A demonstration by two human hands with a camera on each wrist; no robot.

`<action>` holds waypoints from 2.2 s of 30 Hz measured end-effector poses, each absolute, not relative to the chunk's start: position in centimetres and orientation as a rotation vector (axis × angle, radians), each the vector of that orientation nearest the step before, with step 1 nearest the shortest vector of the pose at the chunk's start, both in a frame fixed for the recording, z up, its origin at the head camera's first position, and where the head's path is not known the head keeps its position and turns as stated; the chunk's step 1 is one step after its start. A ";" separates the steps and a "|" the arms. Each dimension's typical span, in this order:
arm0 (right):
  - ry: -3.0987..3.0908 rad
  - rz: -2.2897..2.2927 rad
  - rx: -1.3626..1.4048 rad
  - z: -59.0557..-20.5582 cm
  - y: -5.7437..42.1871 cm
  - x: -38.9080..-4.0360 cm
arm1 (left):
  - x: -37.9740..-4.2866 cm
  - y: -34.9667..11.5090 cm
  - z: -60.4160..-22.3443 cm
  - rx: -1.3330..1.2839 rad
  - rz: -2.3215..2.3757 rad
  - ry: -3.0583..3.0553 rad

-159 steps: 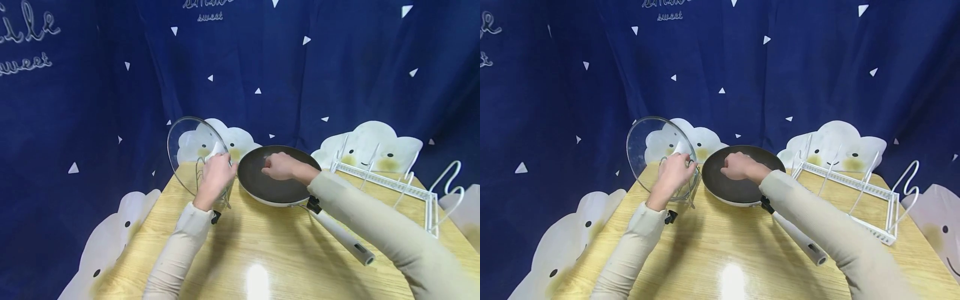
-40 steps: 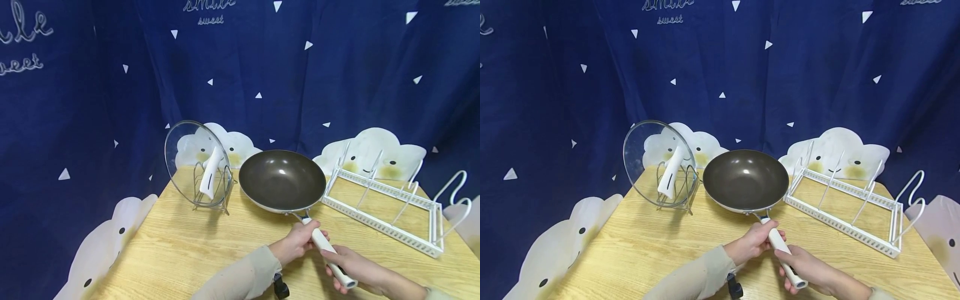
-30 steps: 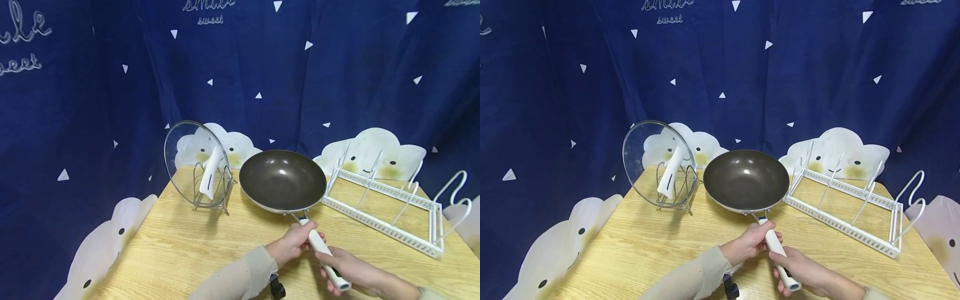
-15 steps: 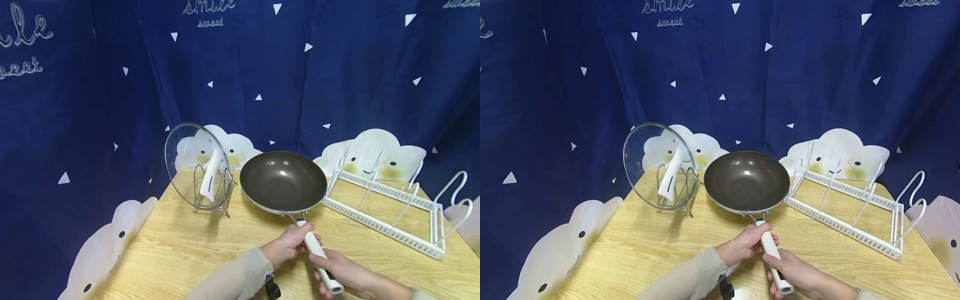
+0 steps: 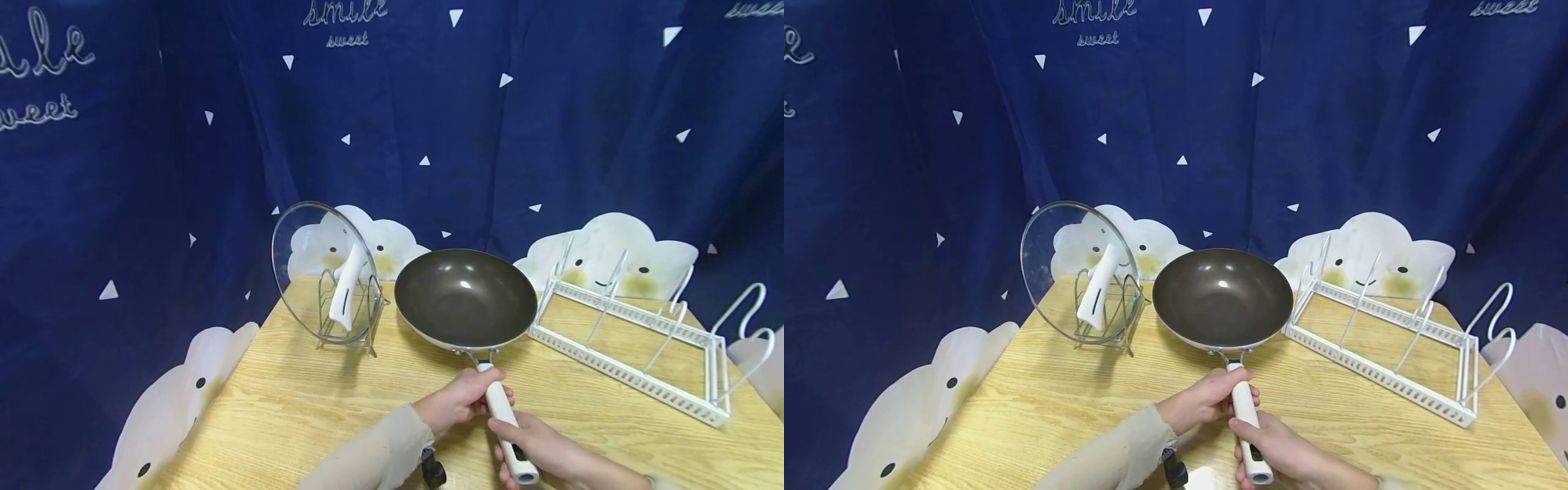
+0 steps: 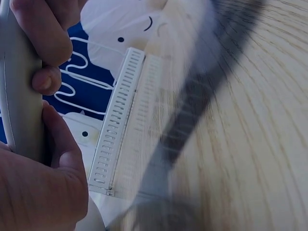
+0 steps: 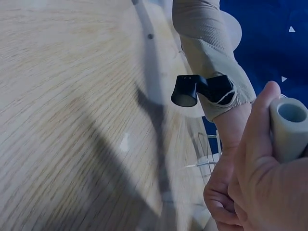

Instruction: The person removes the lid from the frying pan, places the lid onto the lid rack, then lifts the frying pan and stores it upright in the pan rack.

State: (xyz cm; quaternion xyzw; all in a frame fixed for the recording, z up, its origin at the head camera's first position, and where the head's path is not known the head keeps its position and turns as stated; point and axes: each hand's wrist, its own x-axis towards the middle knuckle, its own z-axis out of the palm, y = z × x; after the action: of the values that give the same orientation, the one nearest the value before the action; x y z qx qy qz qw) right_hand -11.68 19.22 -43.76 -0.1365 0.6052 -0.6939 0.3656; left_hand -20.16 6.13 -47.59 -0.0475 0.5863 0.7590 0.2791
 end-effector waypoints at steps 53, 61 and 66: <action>2.032 -1.817 -0.122 -45.3 15.3 -11.1 | -20.5 5.4 -48.1 -0.142 2.009 1.265; 2.075 -1.810 -0.176 -45.4 15.5 -11.1 | -20.3 5.8 -47.8 -0.197 2.051 1.298; 1.996 -1.846 -0.179 -44.9 15.7 -11.2 | -20.3 6.0 -47.5 -0.187 2.100 1.290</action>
State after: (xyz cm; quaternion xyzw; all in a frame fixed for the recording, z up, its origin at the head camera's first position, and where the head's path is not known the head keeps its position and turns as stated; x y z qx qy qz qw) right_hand -11.23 15.69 -44.93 -0.0643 0.7167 -0.6629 0.2066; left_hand -20.33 5.98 -47.48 -0.0716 0.4929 0.8024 0.3287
